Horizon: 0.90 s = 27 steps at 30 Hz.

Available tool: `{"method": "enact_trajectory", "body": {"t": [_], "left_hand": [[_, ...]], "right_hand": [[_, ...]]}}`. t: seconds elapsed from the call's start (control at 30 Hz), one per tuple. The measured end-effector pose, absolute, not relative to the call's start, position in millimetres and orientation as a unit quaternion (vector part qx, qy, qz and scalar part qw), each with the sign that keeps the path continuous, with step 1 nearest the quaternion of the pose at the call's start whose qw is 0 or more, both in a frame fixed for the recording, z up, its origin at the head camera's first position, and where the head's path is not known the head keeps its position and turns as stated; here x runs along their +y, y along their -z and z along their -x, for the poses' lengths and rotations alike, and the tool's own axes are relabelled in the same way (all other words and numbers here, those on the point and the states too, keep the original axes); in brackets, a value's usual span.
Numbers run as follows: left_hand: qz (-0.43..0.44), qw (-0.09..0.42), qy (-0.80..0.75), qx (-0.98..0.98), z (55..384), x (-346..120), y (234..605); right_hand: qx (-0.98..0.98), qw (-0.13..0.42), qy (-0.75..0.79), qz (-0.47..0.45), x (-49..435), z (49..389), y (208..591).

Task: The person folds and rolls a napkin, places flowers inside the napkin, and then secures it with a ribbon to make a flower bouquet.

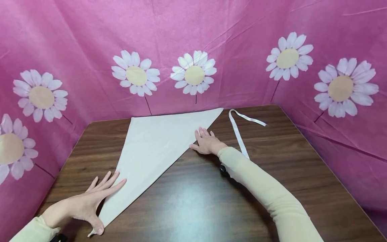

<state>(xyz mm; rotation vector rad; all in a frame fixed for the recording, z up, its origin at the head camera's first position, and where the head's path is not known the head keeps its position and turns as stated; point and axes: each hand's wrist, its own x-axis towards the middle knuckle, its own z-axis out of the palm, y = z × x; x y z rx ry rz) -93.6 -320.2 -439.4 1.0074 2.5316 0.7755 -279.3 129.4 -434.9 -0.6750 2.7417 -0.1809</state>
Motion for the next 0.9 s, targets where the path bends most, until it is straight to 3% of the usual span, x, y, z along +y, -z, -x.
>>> {"method": "enact_trajectory", "body": {"t": [0.4,0.73,0.9], "left_hand": [[-0.352,0.151,-0.266,0.885,94.4,-320.8,440.4],[-0.326,0.164,-0.259,0.894,93.8,-317.3,428.8],[-0.293,0.103,-0.246,0.918,103.8,-319.0,415.2]], "right_hand": [[0.971,0.152,0.052,0.177,118.0,273.3,430.4],[0.969,0.149,0.045,0.19,116.4,278.5,429.9],[0.947,0.121,0.104,0.278,111.2,269.5,427.0]]}}
